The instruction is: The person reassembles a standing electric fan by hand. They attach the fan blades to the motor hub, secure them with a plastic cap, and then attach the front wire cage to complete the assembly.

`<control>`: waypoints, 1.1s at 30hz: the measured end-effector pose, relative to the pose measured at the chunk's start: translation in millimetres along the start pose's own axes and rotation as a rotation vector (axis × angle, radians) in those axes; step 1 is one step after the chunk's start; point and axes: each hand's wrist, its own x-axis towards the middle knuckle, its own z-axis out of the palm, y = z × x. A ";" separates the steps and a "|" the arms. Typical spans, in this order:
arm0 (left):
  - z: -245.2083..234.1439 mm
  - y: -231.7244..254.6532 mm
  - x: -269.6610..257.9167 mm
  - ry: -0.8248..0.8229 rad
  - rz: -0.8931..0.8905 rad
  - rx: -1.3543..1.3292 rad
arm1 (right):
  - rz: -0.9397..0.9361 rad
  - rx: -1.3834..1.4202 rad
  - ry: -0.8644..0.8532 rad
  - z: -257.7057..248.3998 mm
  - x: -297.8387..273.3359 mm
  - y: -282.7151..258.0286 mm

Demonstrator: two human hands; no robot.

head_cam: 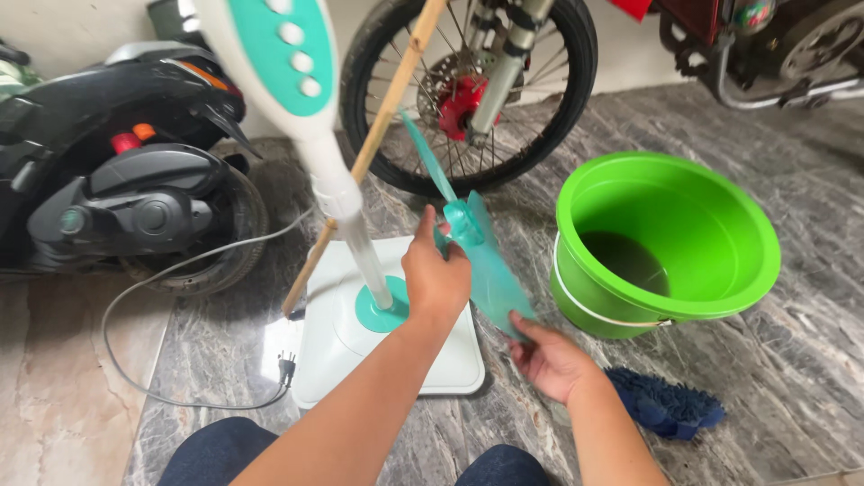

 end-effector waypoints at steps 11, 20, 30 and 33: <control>-68.4 19.8 -11.5 -0.045 -0.112 -0.539 | -0.433 -0.552 0.659 66.1 -7.8 -15.4; -90.3 51.6 -23.0 -0.062 -0.017 -0.596 | -0.888 -0.813 0.818 155.6 -4.9 5.1; -111.4 68.2 -16.1 -0.043 0.250 -0.743 | -1.057 -0.892 0.749 140.1 -61.1 -8.4; -110.8 70.8 -12.6 -0.062 0.156 -0.790 | -0.856 -0.708 0.582 135.8 -67.3 -24.6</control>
